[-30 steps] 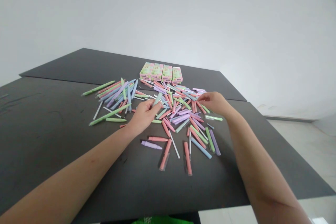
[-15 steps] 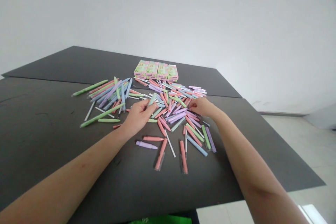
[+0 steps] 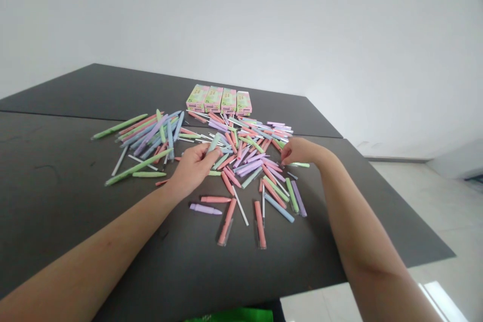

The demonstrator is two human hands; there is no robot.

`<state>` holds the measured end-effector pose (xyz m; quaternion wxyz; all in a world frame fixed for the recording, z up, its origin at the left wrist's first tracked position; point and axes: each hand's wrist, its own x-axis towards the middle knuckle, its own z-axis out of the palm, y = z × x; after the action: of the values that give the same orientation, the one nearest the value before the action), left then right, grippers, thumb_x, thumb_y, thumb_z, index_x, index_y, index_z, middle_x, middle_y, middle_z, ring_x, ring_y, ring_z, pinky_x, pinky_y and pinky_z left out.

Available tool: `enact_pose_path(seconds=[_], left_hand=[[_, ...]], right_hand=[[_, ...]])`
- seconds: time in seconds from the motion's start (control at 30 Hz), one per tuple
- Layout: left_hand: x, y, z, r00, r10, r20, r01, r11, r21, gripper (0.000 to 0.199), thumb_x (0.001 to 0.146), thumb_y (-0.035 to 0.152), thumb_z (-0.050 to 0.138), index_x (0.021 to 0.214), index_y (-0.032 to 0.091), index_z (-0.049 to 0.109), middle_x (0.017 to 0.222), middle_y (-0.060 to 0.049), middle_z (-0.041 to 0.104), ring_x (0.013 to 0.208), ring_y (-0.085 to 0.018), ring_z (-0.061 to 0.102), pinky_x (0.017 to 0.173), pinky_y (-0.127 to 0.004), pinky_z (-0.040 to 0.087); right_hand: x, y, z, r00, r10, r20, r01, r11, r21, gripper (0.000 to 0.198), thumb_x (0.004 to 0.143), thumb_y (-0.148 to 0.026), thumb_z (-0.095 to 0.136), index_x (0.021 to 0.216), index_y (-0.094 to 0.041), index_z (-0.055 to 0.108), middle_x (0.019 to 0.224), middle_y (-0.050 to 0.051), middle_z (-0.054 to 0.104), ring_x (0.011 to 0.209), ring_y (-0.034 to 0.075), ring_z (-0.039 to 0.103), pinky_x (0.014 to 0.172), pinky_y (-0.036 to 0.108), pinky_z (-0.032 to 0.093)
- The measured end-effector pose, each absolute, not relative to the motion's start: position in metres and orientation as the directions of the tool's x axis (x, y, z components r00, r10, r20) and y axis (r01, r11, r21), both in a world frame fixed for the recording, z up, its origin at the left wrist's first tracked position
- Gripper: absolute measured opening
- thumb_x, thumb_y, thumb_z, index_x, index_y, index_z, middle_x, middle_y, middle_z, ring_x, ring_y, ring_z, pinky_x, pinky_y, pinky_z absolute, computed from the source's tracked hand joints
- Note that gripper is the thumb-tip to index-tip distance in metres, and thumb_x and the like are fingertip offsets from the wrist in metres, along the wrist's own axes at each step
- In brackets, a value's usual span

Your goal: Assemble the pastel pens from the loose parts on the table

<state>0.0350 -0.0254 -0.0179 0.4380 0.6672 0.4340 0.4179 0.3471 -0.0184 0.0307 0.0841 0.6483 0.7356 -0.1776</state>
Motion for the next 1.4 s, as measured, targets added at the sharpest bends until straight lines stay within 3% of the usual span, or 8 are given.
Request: enact_pose_path(seconds=[0.37,0.5,0.53,0.6,0.7,0.77,0.93,1.4], left_hand=[[0.038,-0.039,-0.003,0.368,0.917,0.154,0.175,-0.231,0.957,0.025,0.081,0.039,0.056,0.074,0.016,0.062,0.049,0.006,0.036,0.047,-0.009,0.033,0.046,-0.023,0.028],[0.036,-0.041,0.002,0.404,0.901,0.158,0.158,-0.239,0.958,0.027,0.081,0.04,0.058,0.078,0.014,0.066,0.05,0.006,0.038,0.049,-0.009,0.035,0.048,-0.023,0.03],[0.036,-0.041,0.002,0.408,0.899,0.162,0.153,-0.242,0.958,0.027,0.081,0.04,0.059,0.079,0.014,0.066,0.05,0.006,0.039,0.049,-0.009,0.035,0.049,-0.023,0.03],[0.035,-0.041,0.001,0.413,0.896,0.166,0.142,-0.243,0.959,0.028,0.081,0.041,0.059,0.082,0.014,0.067,0.05,0.006,0.04,0.049,-0.009,0.035,0.049,-0.022,0.03],[0.033,-0.04,-0.001,0.43,0.888,0.163,0.129,-0.239,0.962,0.028,0.082,0.041,0.059,0.085,0.014,0.067,0.05,0.007,0.038,0.048,-0.008,0.034,0.048,-0.022,0.028],[0.033,-0.04,-0.002,0.443,0.881,0.164,0.113,-0.236,0.965,0.027,0.083,0.04,0.059,0.086,0.014,0.066,0.051,0.007,0.036,0.046,-0.007,0.032,0.046,-0.022,0.026],[0.031,-0.042,-0.002,0.439,0.879,0.186,0.075,-0.242,0.967,0.022,0.085,0.035,0.056,0.079,0.015,0.06,0.052,0.007,0.036,0.045,-0.006,0.032,0.045,-0.021,0.024],[0.03,-0.046,0.005,0.428,0.882,0.198,0.087,-0.258,0.962,0.021,0.082,0.033,0.055,0.073,0.015,0.06,0.051,0.007,0.038,0.046,-0.007,0.033,0.048,-0.022,0.028]], right_hand=[[0.329,-0.018,0.019,-0.201,0.914,-0.353,0.979,0.18,-0.09,0.014,0.064,-0.019,0.06,0.066,-0.016,0.073,0.063,0.003,0.068,0.058,0.014,0.056,0.051,0.024,0.034],[0.326,-0.017,0.019,-0.131,0.969,-0.209,0.991,0.121,-0.061,0.008,0.062,-0.02,0.06,0.058,-0.015,0.066,0.059,0.004,0.065,0.059,0.015,0.057,0.049,0.024,0.032],[0.324,-0.018,0.021,-0.101,0.984,-0.146,0.991,0.086,-0.106,0.008,0.063,-0.02,0.06,0.059,-0.015,0.064,0.058,0.004,0.064,0.058,0.014,0.056,0.049,0.024,0.033],[0.316,-0.022,0.027,-0.075,0.996,-0.057,0.939,0.052,-0.339,0.006,0.066,-0.021,0.059,0.065,-0.016,0.061,0.057,0.002,0.063,0.054,0.012,0.056,0.048,0.022,0.035],[0.294,-0.033,0.036,-0.228,0.973,-0.033,0.563,0.104,-0.82,0.01,0.072,-0.022,0.059,0.08,-0.016,0.058,0.066,0.001,0.067,0.049,0.009,0.056,0.047,0.02,0.042],[0.278,-0.04,0.038,-0.336,0.941,0.047,0.306,0.156,-0.939,0.014,0.073,-0.021,0.063,0.084,-0.016,0.057,0.07,0.001,0.068,0.05,0.009,0.057,0.048,0.019,0.045],[0.251,-0.051,0.034,-0.4,0.904,0.148,0.067,0.19,-0.98,0.021,0.078,-0.023,0.067,0.097,-0.014,0.063,0.069,0.0,0.067,0.053,0.008,0.059,0.051,0.019,0.049],[0.247,-0.055,0.032,-0.438,0.876,0.204,0.028,0.24,-0.97,0.02,0.083,-0.026,0.067,0.1,-0.015,0.07,0.072,0.001,0.064,0.057,0.007,0.056,0.053,0.019,0.048]])
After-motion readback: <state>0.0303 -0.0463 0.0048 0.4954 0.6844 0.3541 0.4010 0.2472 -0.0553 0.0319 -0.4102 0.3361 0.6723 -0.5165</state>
